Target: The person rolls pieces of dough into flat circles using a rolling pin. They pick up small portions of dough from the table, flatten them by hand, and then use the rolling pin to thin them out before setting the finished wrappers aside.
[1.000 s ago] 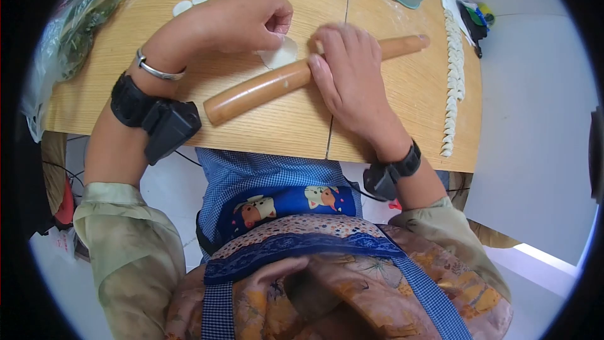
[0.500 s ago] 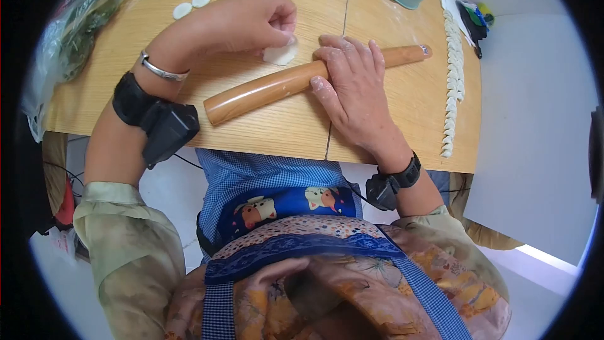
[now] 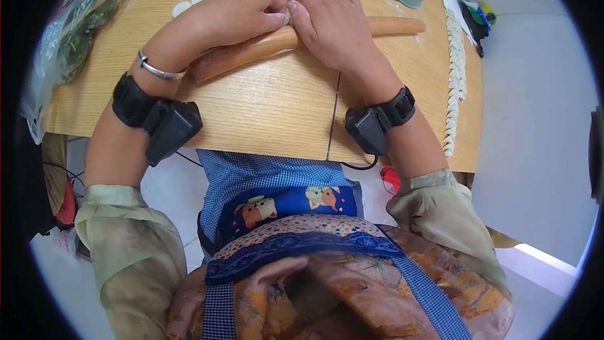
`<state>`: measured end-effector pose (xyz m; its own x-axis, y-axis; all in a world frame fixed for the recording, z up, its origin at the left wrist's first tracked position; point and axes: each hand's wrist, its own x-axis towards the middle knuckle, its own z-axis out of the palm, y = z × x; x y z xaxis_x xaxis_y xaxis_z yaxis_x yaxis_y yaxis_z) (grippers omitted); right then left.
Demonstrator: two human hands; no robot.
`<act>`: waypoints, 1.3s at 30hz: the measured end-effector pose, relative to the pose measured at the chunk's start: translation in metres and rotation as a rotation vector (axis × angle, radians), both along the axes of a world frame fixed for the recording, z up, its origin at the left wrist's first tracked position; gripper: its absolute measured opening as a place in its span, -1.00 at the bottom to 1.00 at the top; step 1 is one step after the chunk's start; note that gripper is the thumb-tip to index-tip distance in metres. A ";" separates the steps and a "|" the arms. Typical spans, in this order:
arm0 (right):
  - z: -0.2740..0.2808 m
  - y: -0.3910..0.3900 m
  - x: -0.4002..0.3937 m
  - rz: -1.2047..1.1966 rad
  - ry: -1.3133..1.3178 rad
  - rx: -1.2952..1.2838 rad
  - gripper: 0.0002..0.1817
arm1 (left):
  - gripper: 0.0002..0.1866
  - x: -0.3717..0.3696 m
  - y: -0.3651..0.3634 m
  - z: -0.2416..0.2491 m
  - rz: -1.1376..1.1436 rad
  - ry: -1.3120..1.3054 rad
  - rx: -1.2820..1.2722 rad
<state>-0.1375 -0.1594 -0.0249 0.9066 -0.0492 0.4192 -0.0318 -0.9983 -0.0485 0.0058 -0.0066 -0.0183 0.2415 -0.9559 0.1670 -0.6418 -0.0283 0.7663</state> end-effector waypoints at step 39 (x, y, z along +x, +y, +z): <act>0.008 0.017 -0.050 0.017 0.078 0.030 -0.47 | -0.87 0.006 0.002 0.018 -0.136 0.010 0.207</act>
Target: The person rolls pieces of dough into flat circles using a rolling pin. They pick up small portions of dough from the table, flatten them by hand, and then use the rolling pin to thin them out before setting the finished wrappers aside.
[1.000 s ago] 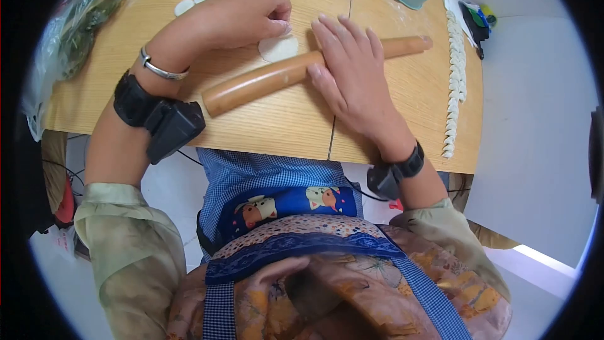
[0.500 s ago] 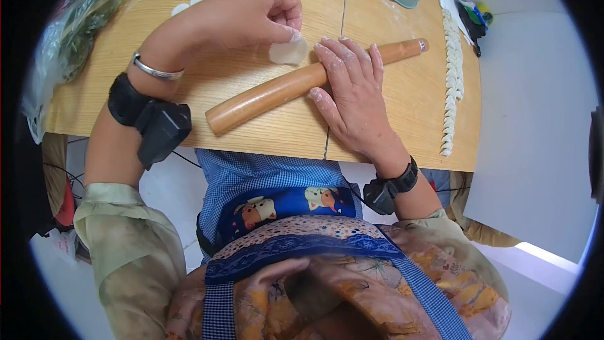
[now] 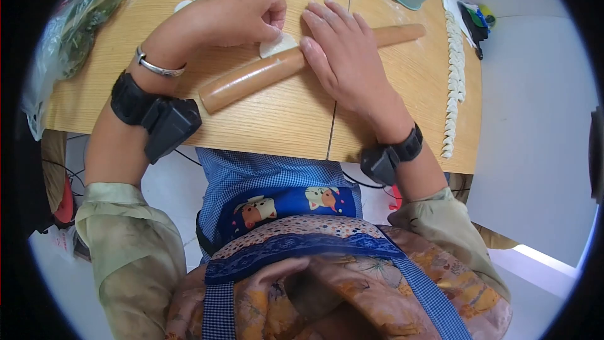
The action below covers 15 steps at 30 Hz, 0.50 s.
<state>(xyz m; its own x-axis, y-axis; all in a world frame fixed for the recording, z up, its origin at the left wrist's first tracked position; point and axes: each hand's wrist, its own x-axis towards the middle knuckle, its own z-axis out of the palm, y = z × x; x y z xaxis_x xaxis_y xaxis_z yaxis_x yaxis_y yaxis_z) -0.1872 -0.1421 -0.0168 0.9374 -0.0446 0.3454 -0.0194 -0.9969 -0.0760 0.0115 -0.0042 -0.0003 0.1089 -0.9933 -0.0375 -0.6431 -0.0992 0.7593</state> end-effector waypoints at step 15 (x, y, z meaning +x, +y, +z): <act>0.005 0.008 -0.027 -0.013 0.072 0.043 -0.33 | -0.87 0.001 0.001 0.003 -0.002 -0.057 0.006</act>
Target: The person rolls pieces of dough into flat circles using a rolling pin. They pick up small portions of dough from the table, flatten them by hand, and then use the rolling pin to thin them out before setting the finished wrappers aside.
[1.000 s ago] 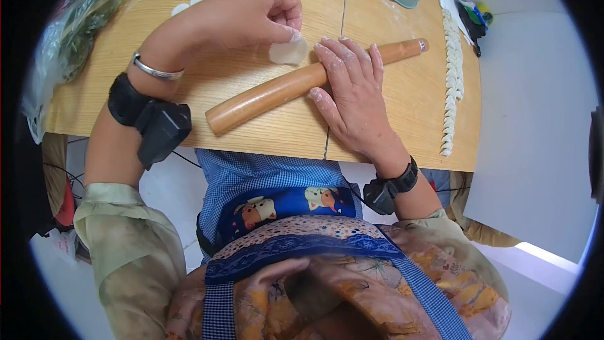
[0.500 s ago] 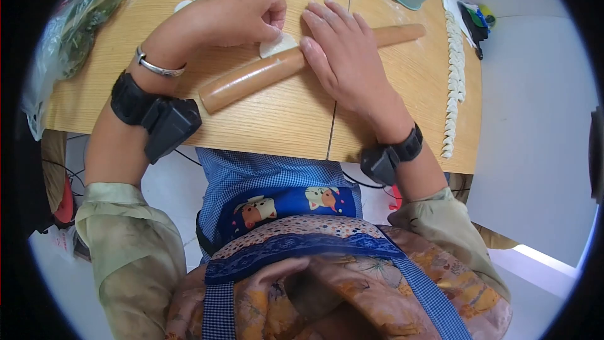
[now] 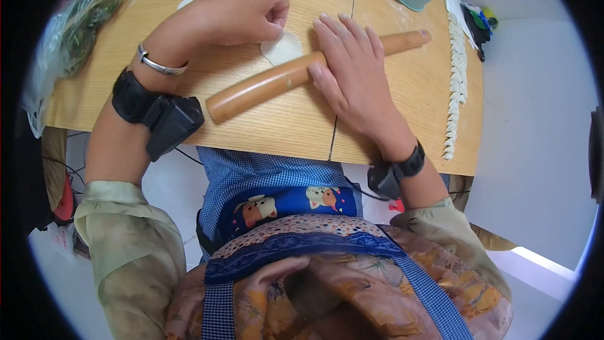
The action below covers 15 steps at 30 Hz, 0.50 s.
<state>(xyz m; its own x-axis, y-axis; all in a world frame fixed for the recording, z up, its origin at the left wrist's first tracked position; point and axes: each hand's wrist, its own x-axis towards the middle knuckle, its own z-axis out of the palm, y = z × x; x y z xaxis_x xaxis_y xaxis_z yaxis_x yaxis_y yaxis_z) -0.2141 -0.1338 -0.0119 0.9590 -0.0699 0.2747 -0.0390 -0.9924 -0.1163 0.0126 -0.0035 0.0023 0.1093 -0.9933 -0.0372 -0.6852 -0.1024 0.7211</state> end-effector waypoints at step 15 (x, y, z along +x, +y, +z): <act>-0.002 0.014 -0.030 -0.043 -0.005 0.035 -0.30 | -0.86 -0.017 0.000 0.001 -0.087 0.146 -0.110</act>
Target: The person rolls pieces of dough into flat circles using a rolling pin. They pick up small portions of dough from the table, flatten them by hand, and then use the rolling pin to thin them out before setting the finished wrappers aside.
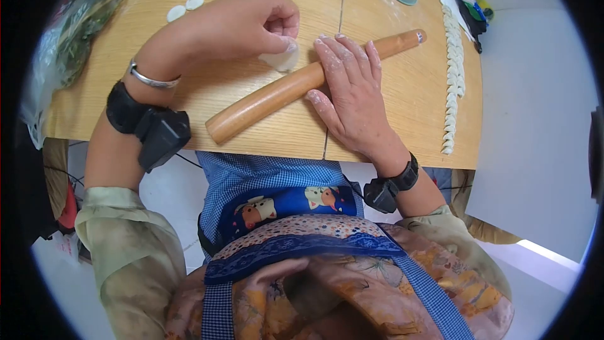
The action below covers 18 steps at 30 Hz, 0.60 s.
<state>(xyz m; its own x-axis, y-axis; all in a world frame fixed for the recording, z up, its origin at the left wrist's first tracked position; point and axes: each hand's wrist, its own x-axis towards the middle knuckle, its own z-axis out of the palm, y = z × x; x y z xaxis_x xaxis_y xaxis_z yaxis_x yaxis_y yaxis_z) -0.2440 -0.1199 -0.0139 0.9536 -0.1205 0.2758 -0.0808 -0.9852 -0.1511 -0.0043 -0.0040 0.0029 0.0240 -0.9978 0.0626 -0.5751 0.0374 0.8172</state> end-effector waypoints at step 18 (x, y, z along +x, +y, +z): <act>-0.006 -0.026 0.083 0.086 -0.115 -0.067 -0.48 | -0.81 0.015 0.001 -0.005 0.102 -0.048 0.114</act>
<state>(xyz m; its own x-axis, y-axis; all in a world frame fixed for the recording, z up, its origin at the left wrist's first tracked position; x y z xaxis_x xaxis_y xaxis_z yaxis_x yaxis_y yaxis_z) -0.1611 -0.1463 -0.0204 0.9214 -0.0169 0.3884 0.0187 -0.9960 -0.0879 0.0111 -0.0027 -0.0018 0.1255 -0.9910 -0.0470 -0.6097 -0.1145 0.7844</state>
